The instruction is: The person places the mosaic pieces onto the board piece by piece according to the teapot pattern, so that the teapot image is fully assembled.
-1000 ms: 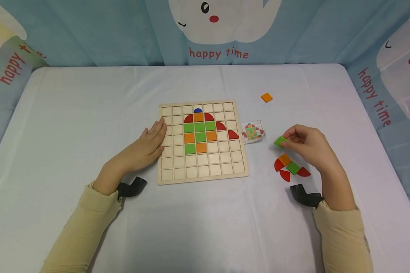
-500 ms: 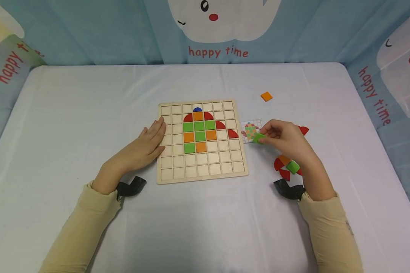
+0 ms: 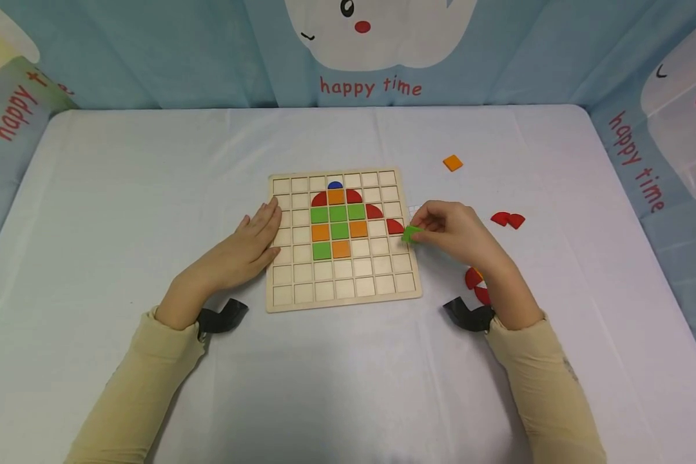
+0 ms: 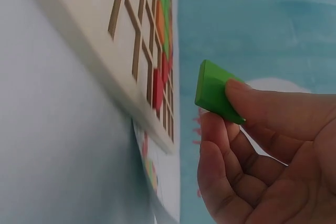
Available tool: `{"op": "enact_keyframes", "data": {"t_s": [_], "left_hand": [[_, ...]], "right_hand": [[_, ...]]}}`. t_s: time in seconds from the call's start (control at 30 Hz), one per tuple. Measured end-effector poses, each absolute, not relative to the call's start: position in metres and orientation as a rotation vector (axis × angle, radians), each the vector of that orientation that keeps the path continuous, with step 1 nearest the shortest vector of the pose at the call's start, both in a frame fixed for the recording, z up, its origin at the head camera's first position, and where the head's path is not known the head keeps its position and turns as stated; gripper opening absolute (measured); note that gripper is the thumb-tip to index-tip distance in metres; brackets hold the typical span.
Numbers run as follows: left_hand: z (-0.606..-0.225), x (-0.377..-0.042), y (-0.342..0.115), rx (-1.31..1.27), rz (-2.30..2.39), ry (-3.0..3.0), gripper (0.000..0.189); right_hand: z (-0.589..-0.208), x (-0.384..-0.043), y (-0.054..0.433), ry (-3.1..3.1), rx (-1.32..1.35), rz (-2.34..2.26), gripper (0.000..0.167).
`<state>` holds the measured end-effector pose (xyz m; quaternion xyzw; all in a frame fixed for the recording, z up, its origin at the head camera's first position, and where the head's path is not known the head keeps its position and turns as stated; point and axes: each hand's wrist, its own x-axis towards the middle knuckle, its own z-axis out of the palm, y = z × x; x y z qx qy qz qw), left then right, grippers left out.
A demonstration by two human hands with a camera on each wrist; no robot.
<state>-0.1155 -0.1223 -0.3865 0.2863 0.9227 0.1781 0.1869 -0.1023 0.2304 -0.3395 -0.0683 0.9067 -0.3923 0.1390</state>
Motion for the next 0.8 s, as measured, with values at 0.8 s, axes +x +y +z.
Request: {"op": "enact_keyframes", "data": {"t_s": [0.8], "left_hand": [[-0.388,-0.115,-0.123,0.814,0.494,2.601,0.065]], "right_hand": [[-0.358,-0.119,0.177,2.475,-0.463,-1.059,0.011]]}}
